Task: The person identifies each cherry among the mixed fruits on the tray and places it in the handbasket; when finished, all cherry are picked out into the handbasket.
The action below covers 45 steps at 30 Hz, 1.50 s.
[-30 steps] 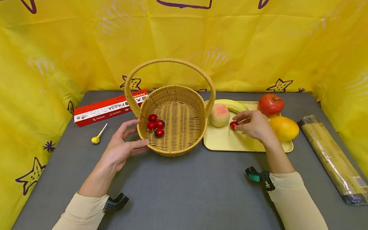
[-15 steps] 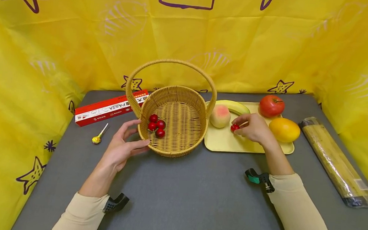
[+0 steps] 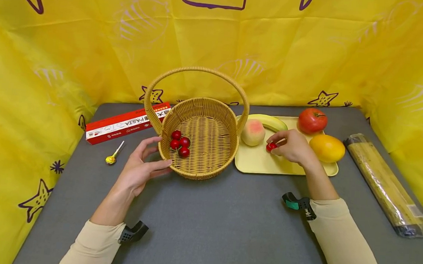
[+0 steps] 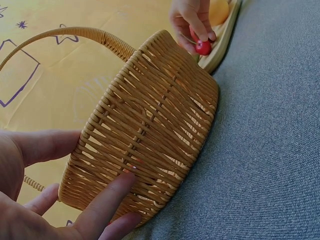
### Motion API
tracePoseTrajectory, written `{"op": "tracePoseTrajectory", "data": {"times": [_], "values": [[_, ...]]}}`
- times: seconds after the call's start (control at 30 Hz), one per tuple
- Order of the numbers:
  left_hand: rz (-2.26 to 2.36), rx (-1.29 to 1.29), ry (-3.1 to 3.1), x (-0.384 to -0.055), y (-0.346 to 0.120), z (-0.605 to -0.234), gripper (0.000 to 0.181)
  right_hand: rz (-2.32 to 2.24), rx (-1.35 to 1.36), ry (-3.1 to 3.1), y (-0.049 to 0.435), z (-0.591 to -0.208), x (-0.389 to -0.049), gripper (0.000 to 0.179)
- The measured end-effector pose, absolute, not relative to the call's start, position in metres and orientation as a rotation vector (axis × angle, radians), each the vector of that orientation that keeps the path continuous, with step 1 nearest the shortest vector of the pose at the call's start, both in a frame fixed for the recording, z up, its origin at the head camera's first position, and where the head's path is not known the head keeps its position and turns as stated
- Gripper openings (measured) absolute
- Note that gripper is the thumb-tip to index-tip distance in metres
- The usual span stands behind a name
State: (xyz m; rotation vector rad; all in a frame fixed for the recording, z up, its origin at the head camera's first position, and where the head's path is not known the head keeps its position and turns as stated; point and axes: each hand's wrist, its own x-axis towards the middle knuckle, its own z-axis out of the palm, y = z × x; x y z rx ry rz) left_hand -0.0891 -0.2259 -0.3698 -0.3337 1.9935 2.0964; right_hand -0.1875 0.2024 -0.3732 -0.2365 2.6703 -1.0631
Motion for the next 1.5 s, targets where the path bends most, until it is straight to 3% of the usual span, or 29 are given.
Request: {"op": "tracePoseTrajectory", "data": {"times": [1.5], "values": [[2.093, -0.342, 1.989, -0.09, -0.226, -0.37, 0.078, -1.182, -0.218, 2.615, 0.201, -0.347, -0.178, 0.028]]}}
